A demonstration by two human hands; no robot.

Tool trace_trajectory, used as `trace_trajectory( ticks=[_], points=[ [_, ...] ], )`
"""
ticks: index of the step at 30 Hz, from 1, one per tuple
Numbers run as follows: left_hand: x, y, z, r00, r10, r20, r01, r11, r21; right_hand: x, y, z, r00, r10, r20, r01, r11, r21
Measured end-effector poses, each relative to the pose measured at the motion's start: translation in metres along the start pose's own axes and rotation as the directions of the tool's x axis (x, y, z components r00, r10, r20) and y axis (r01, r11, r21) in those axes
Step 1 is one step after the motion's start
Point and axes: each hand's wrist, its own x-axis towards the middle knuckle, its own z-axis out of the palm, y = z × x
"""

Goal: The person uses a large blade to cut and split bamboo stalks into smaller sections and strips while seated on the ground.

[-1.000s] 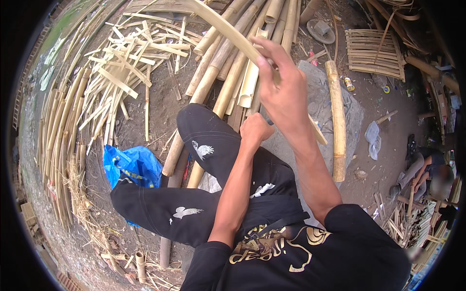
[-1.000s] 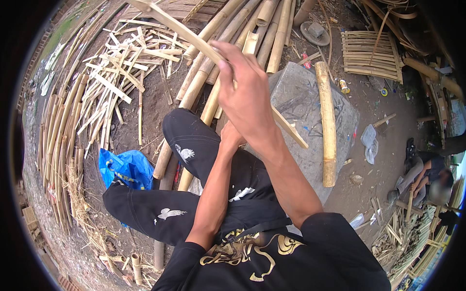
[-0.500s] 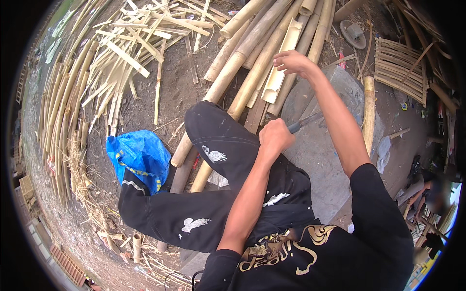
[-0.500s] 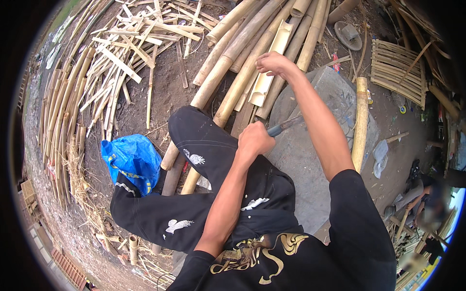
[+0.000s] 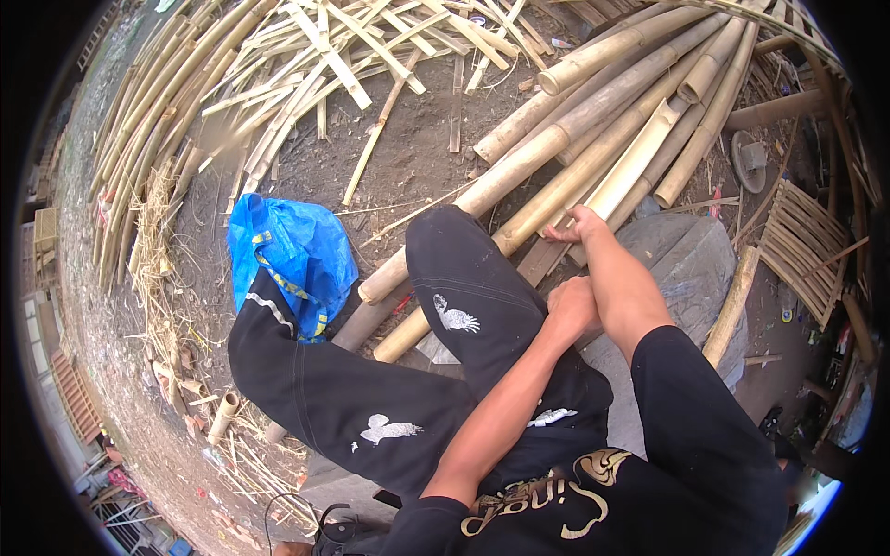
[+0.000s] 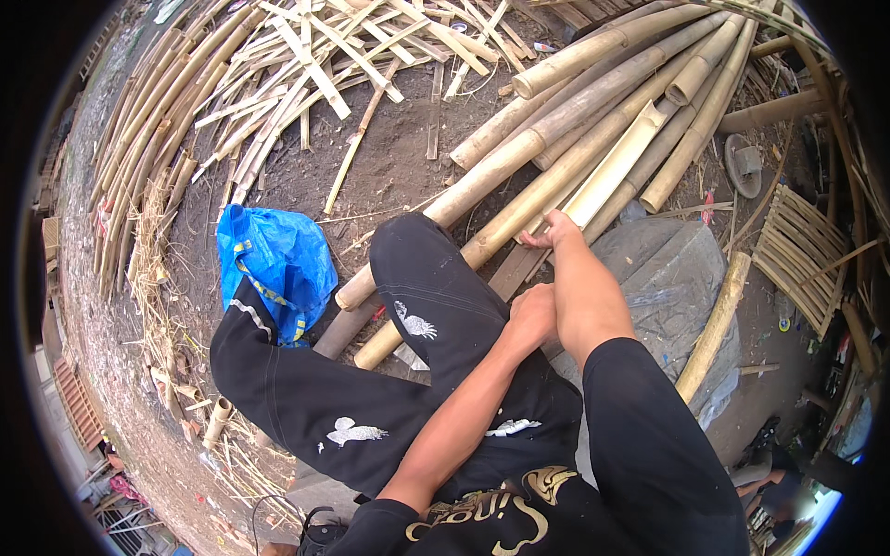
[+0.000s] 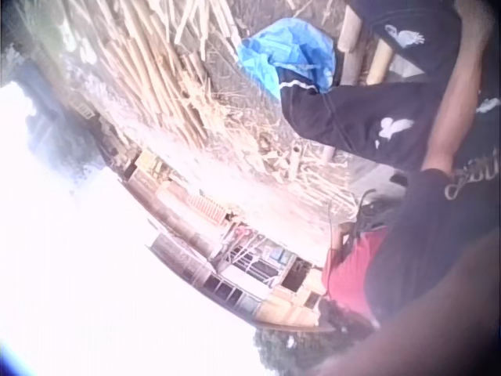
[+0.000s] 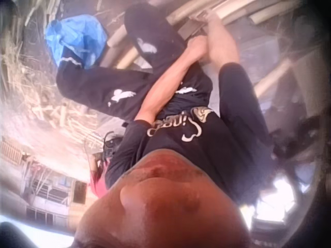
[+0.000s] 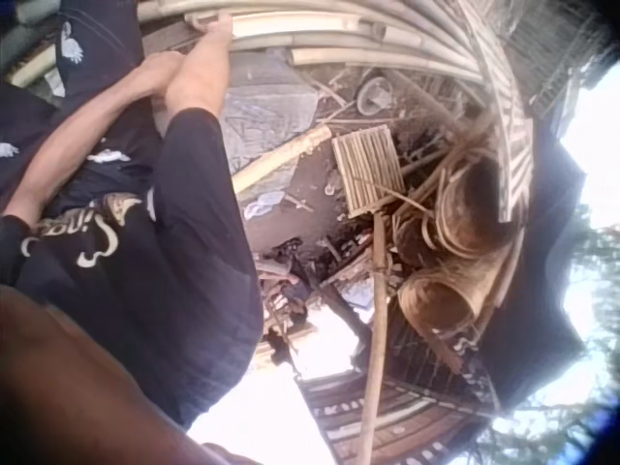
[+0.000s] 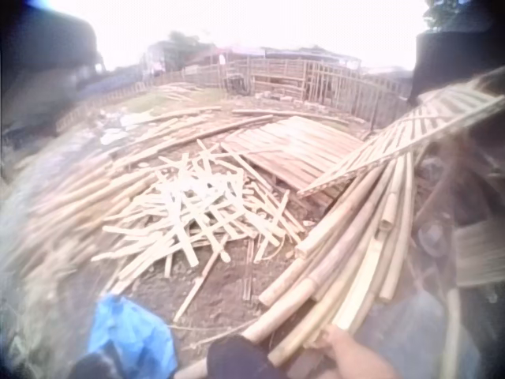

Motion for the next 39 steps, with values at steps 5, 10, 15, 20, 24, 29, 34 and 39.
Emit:
trace_trajectory(
  ticks=[5, 10, 15, 20, 24, 29, 34, 39],
  points=[
    [-0.003, -0.015, -0.005, 0.992, -0.116, -0.038, 0.114, 0.991, -0.065, -0.008, 0.054, 0.026, 0.962, -0.254, -0.095, 0.234, 0.954, -0.188],
    [-0.002, -0.001, -0.009, 0.994, -0.082, 0.075, 0.080, 0.996, 0.025, 0.018, 0.017, 0.002, 0.965, -0.262, 0.001, 0.253, 0.933, -0.257],
    [-0.010, -0.013, -0.011, 0.989, -0.121, 0.089, 0.122, 0.993, 0.000, 0.018, 0.040, 0.022, 0.963, -0.269, -0.027, 0.243, 0.905, -0.349],
    [-0.010, 0.001, -0.016, 0.990, -0.056, 0.130, 0.049, 0.997, 0.057, 0.003, 0.012, 0.011, 0.979, -0.195, 0.057, 0.203, 0.940, -0.275],
    [-0.007, 0.008, -0.009, 0.989, -0.091, 0.113, 0.078, 0.991, 0.113, -0.052, 0.031, 0.019, 0.841, -0.506, 0.192, 0.528, 0.686, -0.501],
    [-0.009, -0.005, -0.010, 0.989, -0.125, 0.075, 0.116, 0.987, 0.113, -0.218, 0.112, -0.011, 0.641, -0.639, 0.426, 0.740, 0.661, -0.122],
    [0.010, -0.010, 0.020, 0.998, -0.015, 0.067, 0.012, 0.999, 0.053, -0.364, 0.229, -0.061, 0.418, -0.656, 0.629, 0.896, 0.410, -0.168],
    [0.022, -0.021, 0.035, 0.997, 0.059, 0.057, -0.050, 0.988, -0.146, -0.365, 0.282, -0.015, 0.489, -0.433, 0.758, 0.863, 0.367, -0.347]
  ],
)
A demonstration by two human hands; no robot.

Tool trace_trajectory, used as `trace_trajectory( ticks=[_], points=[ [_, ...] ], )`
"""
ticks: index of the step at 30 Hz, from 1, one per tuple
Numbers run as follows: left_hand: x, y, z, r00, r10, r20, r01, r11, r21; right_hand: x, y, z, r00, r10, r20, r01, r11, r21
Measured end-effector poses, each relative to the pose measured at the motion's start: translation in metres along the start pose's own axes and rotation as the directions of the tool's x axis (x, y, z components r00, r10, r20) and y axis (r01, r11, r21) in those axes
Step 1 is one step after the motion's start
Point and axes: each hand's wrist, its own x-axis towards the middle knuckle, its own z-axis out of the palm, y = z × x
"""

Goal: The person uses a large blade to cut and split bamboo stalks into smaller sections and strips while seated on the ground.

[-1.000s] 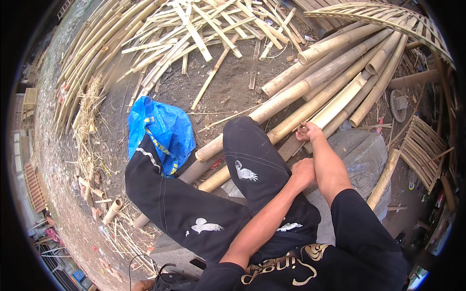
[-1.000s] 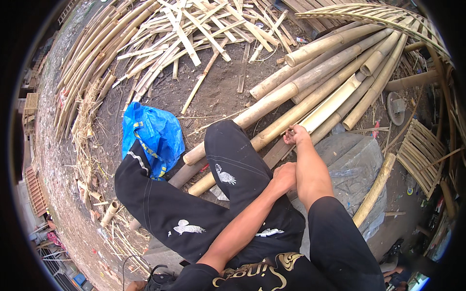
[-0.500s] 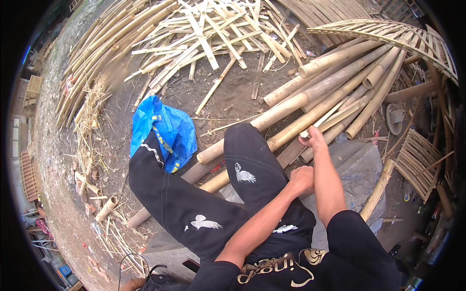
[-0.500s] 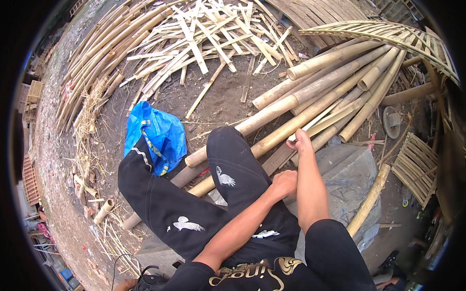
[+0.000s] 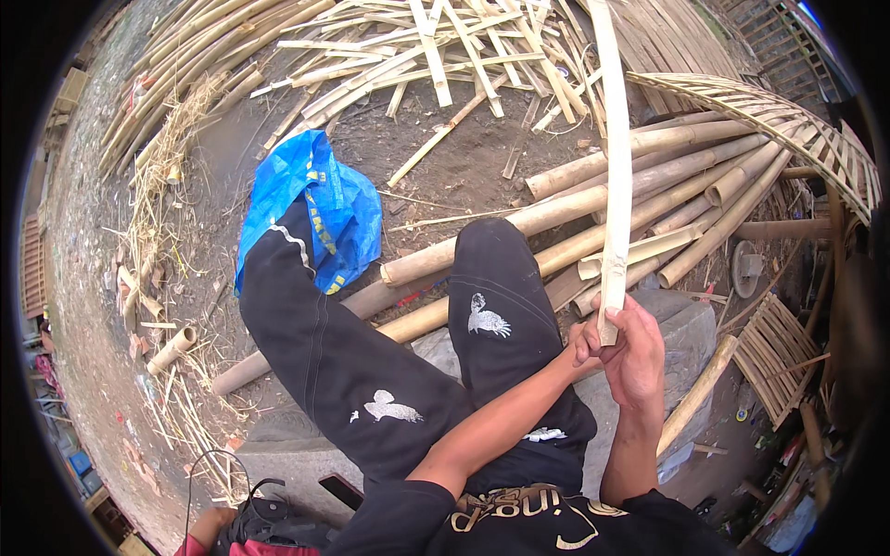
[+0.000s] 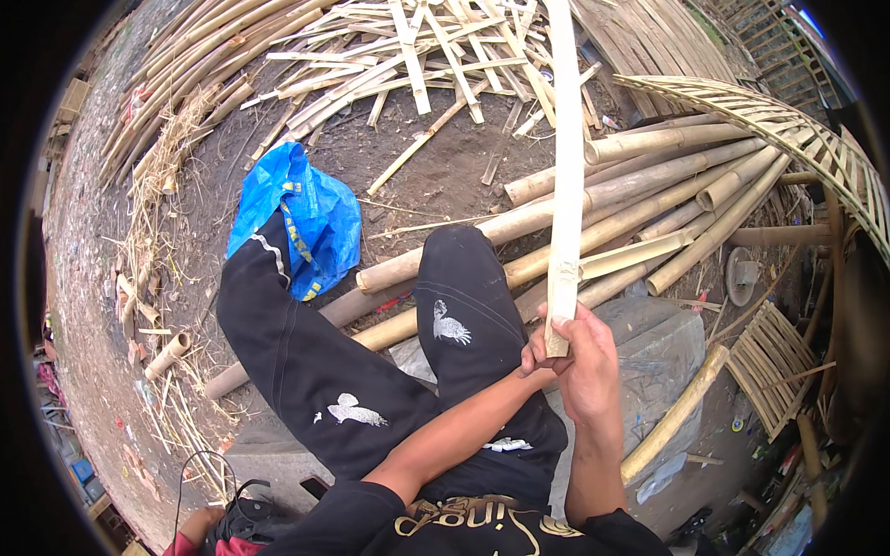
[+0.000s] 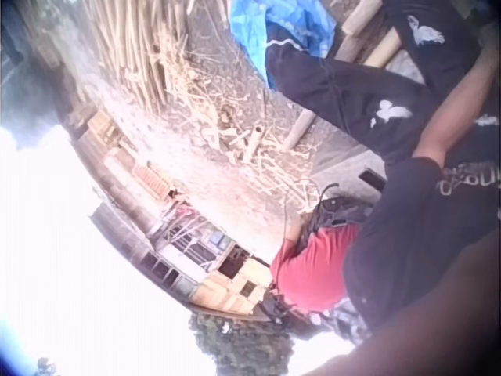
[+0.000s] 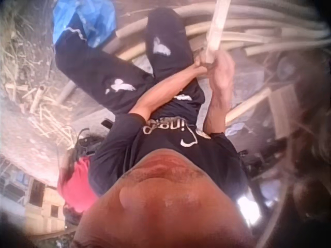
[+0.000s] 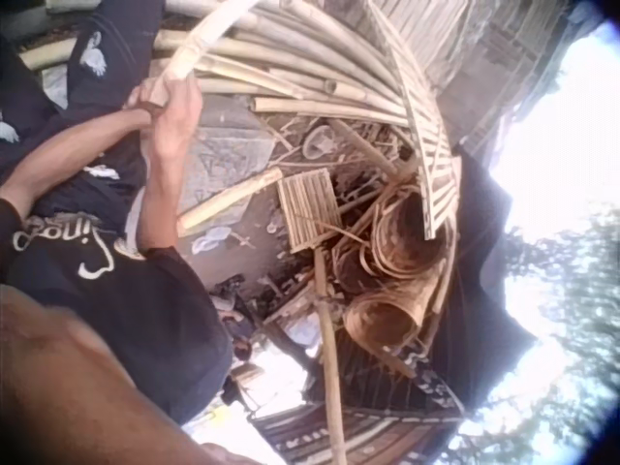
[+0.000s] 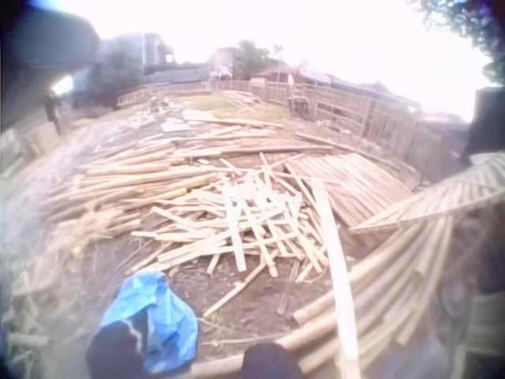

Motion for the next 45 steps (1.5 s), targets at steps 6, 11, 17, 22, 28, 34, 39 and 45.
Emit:
trace_trajectory(
  ticks=[6, 11, 17, 22, 28, 34, 39, 45],
  points=[
    [0.012, -0.006, 0.017, 0.987, 0.053, -0.149, -0.023, 0.981, 0.194, 0.095, -0.015, 0.037, 0.928, 0.283, 0.241, -0.264, 0.958, -0.109],
    [-0.003, 0.015, -0.003, 0.996, 0.000, -0.085, 0.015, 0.985, 0.174, 0.182, 0.008, 0.018, 0.961, 0.270, 0.058, -0.216, 0.866, -0.452],
    [-0.013, 0.012, 0.005, 0.955, 0.100, -0.279, -0.104, 0.995, -0.001, 0.247, 0.047, 0.028, 0.964, 0.264, -0.035, -0.247, 0.838, -0.487],
    [0.012, -0.019, 0.041, 0.883, 0.199, -0.425, -0.261, 0.961, -0.094, 0.251, 0.051, 0.060, 0.983, 0.182, 0.005, -0.156, 0.859, -0.488],
    [-0.009, -0.008, 0.012, 0.915, 0.225, -0.334, -0.242, 0.970, -0.010, 0.211, 0.053, 0.031, 0.989, 0.144, -0.027, -0.137, 0.846, -0.515],
    [-0.007, -0.009, 0.024, 0.892, 0.232, -0.388, -0.335, 0.915, -0.225, 0.227, 0.055, 0.038, 0.980, 0.195, -0.050, -0.195, 0.857, -0.477],
    [0.026, -0.033, 0.076, 0.932, 0.086, -0.353, -0.340, 0.548, -0.764, 0.214, 0.047, 0.047, 0.985, 0.163, -0.048, -0.167, 0.877, -0.450],
    [0.050, -0.049, 0.094, 0.890, 0.161, -0.427, -0.410, 0.691, -0.595, 0.219, 0.062, 0.052, 0.984, 0.178, 0.028, -0.134, 0.825, -0.550]
  ],
)
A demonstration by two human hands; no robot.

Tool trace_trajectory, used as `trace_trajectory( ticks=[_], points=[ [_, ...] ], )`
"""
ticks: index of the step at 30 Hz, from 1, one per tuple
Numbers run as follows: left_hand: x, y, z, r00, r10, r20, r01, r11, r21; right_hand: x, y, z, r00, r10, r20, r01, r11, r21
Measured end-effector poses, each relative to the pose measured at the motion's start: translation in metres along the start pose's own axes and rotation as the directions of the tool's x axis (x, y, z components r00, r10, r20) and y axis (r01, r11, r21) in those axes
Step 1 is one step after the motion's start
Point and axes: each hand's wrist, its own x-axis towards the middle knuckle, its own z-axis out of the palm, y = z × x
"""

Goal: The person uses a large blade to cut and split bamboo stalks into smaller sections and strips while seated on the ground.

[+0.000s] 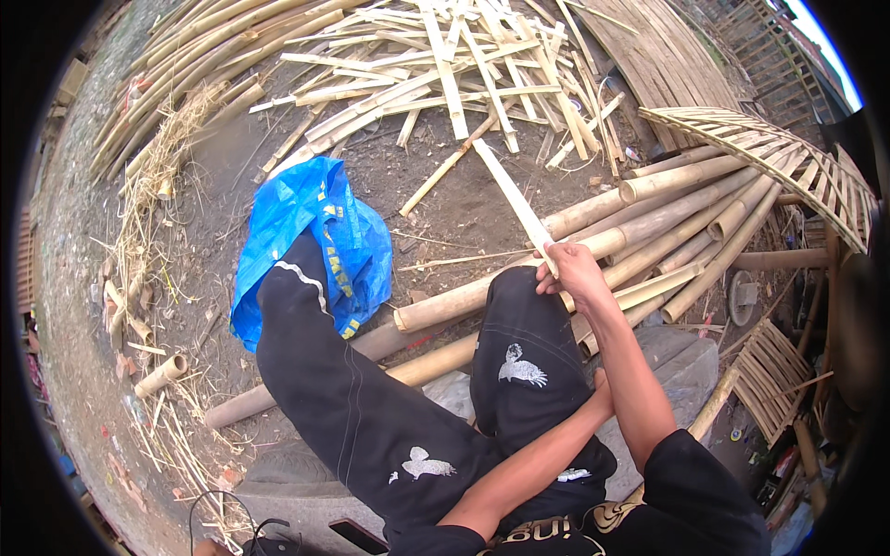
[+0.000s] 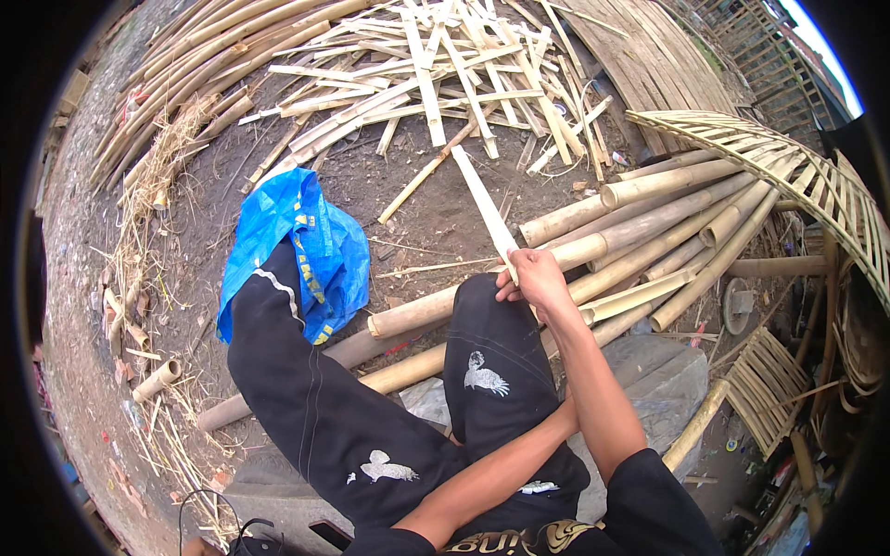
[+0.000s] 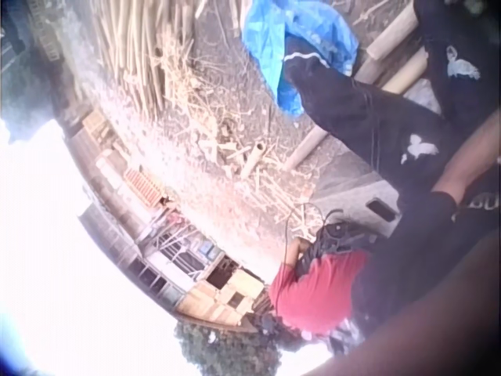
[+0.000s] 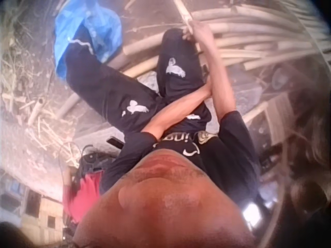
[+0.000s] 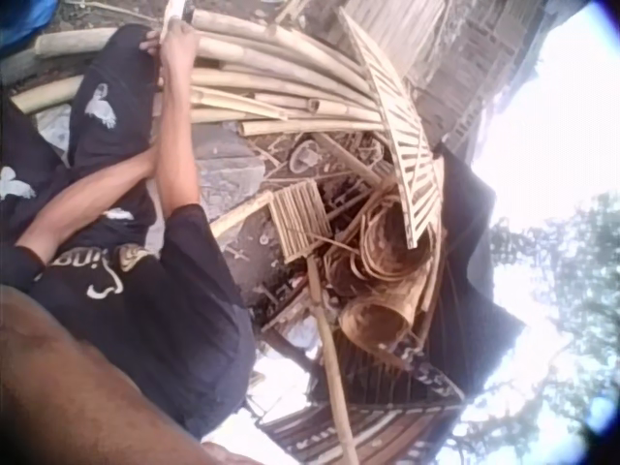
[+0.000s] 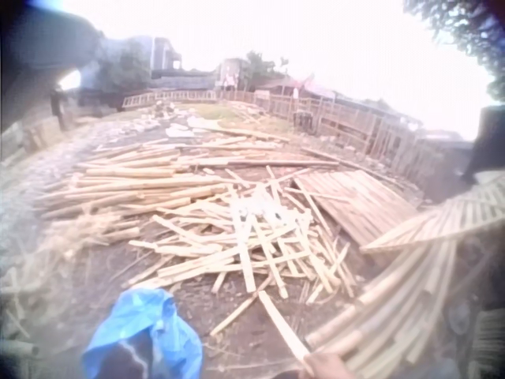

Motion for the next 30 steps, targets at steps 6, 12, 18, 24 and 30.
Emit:
trace_trajectory(
  ticks=[6, 12, 18, 24, 30],
  points=[
    [-0.009, 0.062, -0.017, 0.997, 0.053, 0.052, -0.071, 0.897, 0.437, 0.057, -0.031, -0.004, 0.999, -0.049, -0.020, 0.052, 0.982, 0.179],
    [0.002, 0.003, 0.017, 0.973, 0.225, -0.043, -0.161, 0.804, 0.572, 0.106, -0.072, 0.016, 0.999, -0.037, 0.020, 0.030, 0.960, 0.280],
    [0.002, 0.068, -0.014, 0.982, -0.162, 0.102, 0.031, 0.661, 0.750, 0.155, -0.144, -0.005, 0.993, -0.117, 0.009, 0.096, 0.862, 0.497],
    [0.013, 0.070, -0.004, 0.936, -0.293, 0.193, 0.039, 0.634, 0.773, 0.142, -0.187, -0.006, 0.970, -0.237, 0.053, 0.181, 0.851, 0.492],
    [-0.002, 0.063, -0.005, 0.983, 0.172, -0.058, -0.110, 0.817, 0.567, 0.107, -0.100, 0.012, 0.981, -0.177, 0.078, 0.178, 0.984, 0.003]
  ],
)
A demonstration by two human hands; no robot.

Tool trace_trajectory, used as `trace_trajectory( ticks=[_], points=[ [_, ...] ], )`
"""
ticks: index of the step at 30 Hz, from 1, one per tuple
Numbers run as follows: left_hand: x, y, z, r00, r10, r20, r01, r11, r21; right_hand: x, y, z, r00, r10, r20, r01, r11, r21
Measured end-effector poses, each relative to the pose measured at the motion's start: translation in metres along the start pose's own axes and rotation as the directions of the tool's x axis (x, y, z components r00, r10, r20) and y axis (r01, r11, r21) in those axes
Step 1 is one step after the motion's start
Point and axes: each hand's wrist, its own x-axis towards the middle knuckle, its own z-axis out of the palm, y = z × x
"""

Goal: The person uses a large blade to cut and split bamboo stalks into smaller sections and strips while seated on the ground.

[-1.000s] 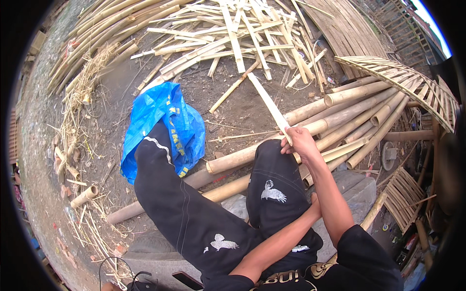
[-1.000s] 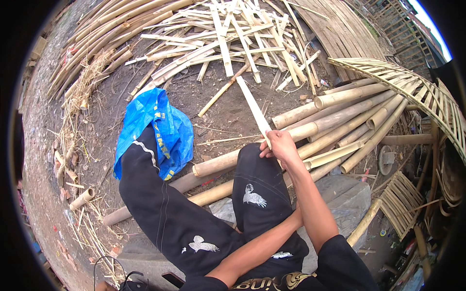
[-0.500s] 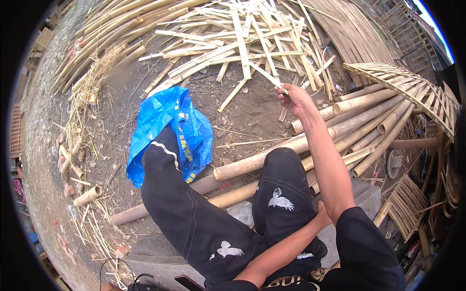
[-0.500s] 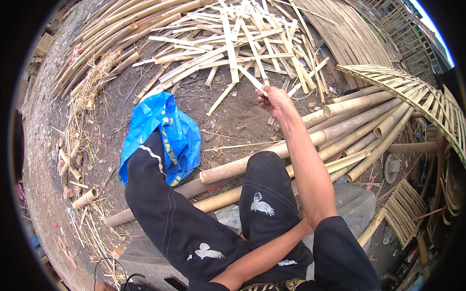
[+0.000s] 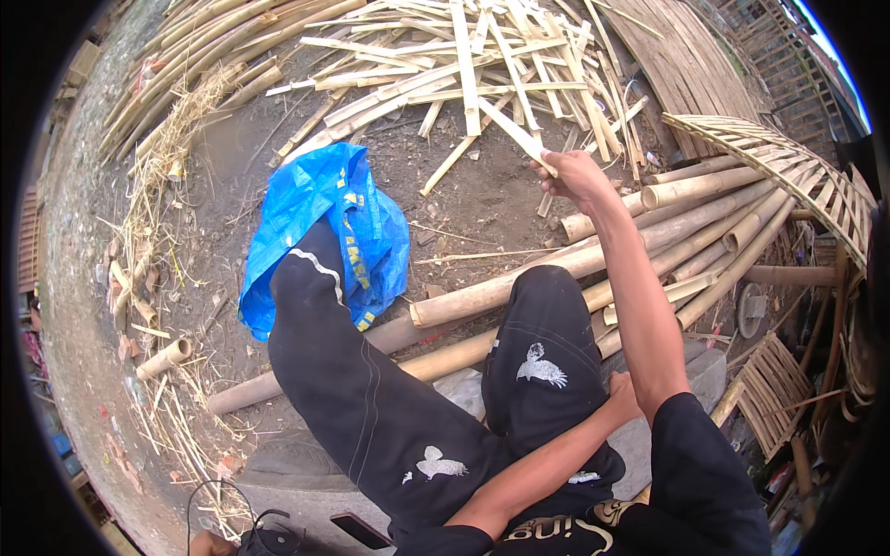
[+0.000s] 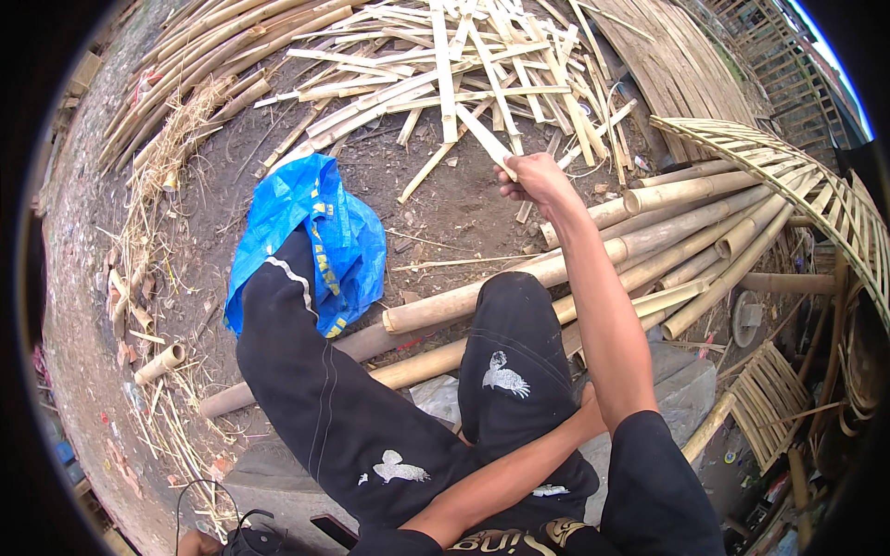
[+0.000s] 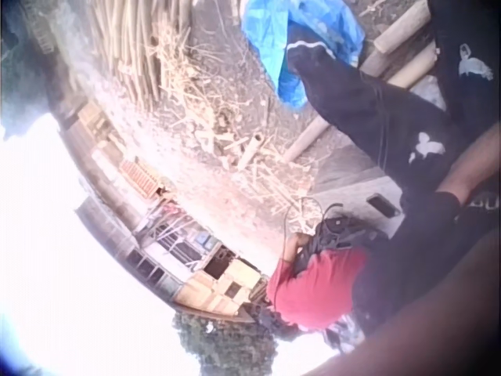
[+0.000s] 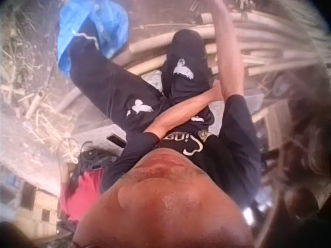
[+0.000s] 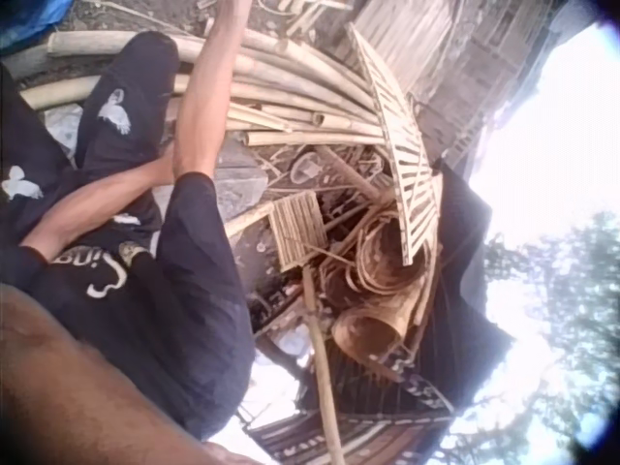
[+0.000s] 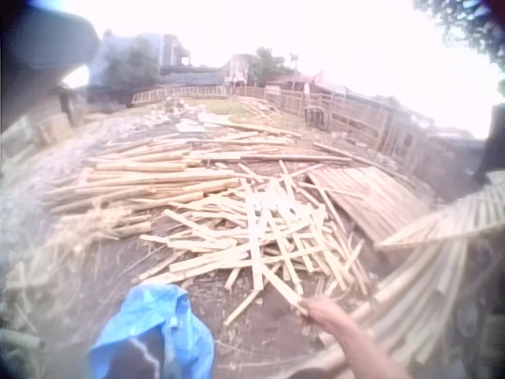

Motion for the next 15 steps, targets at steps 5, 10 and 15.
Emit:
trace_trajectory(
  ticks=[5, 10, 15],
  points=[
    [0.015, 0.055, -0.094, 0.914, -0.194, 0.357, 0.130, 0.972, 0.197, -0.062, 0.027, -0.052, 0.953, 0.191, 0.237, -0.209, 0.977, 0.054],
    [0.041, 0.097, -0.156, 0.932, -0.283, 0.225, 0.256, 0.956, 0.143, -0.182, -0.038, -0.121, 0.956, 0.095, 0.279, -0.185, 0.931, 0.316],
    [0.056, 0.112, -0.265, 0.888, -0.451, 0.090, 0.425, 0.879, 0.216, -0.290, -0.099, -0.149, 0.943, -0.315, 0.110, 0.282, 0.928, 0.246]
  ],
)
